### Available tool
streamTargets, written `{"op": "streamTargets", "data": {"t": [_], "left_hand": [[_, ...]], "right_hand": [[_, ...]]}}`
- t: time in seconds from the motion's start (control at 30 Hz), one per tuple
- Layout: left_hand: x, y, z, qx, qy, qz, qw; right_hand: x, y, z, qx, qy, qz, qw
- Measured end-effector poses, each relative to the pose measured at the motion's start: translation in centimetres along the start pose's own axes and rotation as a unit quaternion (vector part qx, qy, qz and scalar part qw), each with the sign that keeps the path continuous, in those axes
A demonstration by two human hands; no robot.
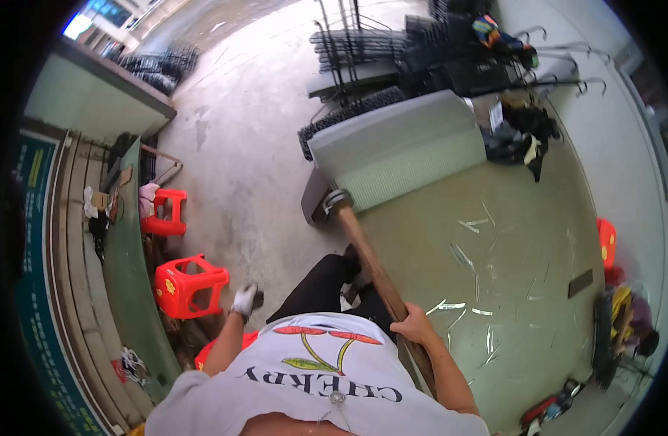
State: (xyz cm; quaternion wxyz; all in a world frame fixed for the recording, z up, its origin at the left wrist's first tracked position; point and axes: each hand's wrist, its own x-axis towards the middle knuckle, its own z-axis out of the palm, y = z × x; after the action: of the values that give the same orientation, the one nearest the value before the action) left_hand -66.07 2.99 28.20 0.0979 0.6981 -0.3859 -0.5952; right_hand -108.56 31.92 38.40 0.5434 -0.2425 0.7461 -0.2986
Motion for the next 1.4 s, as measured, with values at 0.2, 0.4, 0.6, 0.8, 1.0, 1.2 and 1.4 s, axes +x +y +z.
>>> {"op": "streamTargets", "data": {"t": [0.2,0.4,0.6,0.8,1.0,1.2,1.4], "left_hand": [[-4.3,-12.1,-6.1,-0.225,0.084,-0.111,0.964],[-1.5,-14.1,-8.3,-0.265,0.142,-0.149,0.942],[4.3,-11.7,-18.1,-0.137,0.126,-0.074,0.98],[7.3,0.8,-28.0,0.135,0.182,-0.003,0.974],[15.0,11.7,-31.7,0.14,0.18,0.034,0.973],[23.6,21.4,-34.9,0.228,0.045,-0.027,0.972],[33.8,19.4,-34.6,0.039,0.114,-0.211,0.97]], "right_hand": [[4.1,-7.3,4.1,-0.135,-0.08,-0.042,0.987],[12.7,-15.5,9.3,-0.256,-0.167,-0.028,0.952],[20.3,-26.3,18.7,-0.293,-0.169,0.008,0.941],[28.3,-32.9,24.5,-0.233,-0.16,0.057,0.958],[36.5,-40.2,28.0,-0.241,-0.151,0.099,0.954],[51.1,-41.2,28.0,-0.207,-0.12,0.17,0.956],[63.3,-55.1,28.0,-0.214,-0.128,0.238,0.939]]}}
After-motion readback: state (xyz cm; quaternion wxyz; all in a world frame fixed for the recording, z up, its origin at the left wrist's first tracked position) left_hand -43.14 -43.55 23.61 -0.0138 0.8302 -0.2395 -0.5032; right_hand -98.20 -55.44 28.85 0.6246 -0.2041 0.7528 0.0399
